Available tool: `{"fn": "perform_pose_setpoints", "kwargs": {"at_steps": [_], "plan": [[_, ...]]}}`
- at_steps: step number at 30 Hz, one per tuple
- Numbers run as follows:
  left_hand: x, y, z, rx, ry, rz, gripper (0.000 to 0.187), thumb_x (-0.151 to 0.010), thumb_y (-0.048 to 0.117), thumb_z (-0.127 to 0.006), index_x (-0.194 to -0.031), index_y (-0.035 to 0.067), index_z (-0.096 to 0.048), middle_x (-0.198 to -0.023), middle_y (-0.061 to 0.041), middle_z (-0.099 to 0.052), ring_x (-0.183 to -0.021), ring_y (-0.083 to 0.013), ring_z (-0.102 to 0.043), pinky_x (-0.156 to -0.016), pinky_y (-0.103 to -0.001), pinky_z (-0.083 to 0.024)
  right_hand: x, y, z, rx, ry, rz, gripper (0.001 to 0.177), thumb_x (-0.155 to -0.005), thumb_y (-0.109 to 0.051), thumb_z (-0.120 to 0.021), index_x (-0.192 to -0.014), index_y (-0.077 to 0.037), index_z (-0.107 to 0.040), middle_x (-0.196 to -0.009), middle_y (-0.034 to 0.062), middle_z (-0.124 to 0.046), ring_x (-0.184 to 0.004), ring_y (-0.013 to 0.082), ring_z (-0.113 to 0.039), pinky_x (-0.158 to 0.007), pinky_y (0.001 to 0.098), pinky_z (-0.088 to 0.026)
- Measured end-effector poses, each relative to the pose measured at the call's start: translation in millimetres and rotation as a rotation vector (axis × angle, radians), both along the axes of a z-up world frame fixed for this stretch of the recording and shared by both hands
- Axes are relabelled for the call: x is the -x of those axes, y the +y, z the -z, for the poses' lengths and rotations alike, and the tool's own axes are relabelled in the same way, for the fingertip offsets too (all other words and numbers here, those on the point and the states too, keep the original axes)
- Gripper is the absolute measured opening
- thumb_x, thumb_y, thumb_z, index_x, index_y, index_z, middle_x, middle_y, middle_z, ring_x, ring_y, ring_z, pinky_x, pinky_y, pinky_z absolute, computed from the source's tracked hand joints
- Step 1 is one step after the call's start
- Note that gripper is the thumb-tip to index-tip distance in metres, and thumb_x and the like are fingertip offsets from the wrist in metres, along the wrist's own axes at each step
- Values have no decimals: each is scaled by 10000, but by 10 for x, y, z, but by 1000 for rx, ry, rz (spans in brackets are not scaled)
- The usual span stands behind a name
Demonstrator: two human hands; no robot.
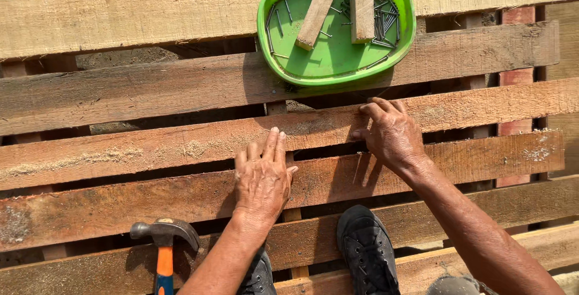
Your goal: The person hammers nails into wooden planks using a hammer. They pick up nails from a green container and drive them into the wood, occasionally adjusting the planks and the container.
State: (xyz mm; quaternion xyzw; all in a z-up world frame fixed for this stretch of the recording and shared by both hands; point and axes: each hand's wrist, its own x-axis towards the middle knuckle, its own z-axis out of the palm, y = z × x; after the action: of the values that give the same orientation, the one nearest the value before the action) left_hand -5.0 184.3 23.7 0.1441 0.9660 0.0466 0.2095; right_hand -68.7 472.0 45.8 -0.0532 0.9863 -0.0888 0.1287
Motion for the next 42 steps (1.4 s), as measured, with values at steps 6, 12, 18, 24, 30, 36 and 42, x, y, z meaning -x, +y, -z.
{"fn": "perform_pose_setpoints", "kwargs": {"at_steps": [6,12,18,24,30,36,42], "plan": [[204,-70,-260,-88,-187,-72,567,-1117,349,-535,-1648,150,-509,-1715,-104,-488,-826,-297,-811,-690,-437,-686,756,520,184,76,330,40,90,-1054,-118,-892,-1135,-95,-860,-977,109,-796,-926,265,-783,-830,354,-638],[4,-53,118,-12,55,-70,711,-899,204,-600,-1606,269,-565,-1674,119,-536,-623,-265,-827,-469,-439,-618,1688,699,650,-49,210,-187,175,-918,-298,-981,-988,-181,-873,-995,79,-835,-962,286,-743,-960,509,-574],[-43,-39,164,-17,13,-108,816,-847,161,-636,-1643,296,-518,-1716,147,-466,-571,-275,-807,-455,-445,-608,1747,674,633,-238,21,-316,182,-1079,-268,-697,-1140,-158,-829,-1193,129,-774,-1156,364,-656,-987,569,-417],[-39,-53,201,-17,16,-104,799,-866,187,-622,-1649,308,-512,-1716,155,-466,-611,-277,-820,-481,-463,-623,1579,779,286,123,91,-228,32,-1128,-67,-683,-1139,-36,-682,-1073,147,-738,-996,332,-675,-866,510,-468],[-84,-45,229,-39,56,-115,804,-858,171,-636,-1644,299,-523,-1719,140,-469,-590,-284,-810,-480,-453,-616,1159,559,-126,1084,-118,314,221,-1102,43,-696,-1302,-40,-654,-1115,66,-722,-995,130,-725,-939,212,-657],[17,-85,-76,-200,-130,-176,825,-852,20,-601,-1657,179,-512,-1752,-20,-473,-762,-407,-823,-737,-589,-680,386,-7,-168,1604,-483,654,242,-1036,-1,-627,-1275,10,-665,-1014,152,-776,-903,232,-807,-847,365,-697],[8,-84,-34,-259,-138,-197,819,-864,25,-605,-1663,166,-497,-1759,-39,-463,-807,-442,-816,-774,-622,-670,-9,-495,144,1691,-680,695,292,-1039,-22,-639,-1328,21,-632,-1010,157,-751,-903,250,-799,-880,417,-695]]}}
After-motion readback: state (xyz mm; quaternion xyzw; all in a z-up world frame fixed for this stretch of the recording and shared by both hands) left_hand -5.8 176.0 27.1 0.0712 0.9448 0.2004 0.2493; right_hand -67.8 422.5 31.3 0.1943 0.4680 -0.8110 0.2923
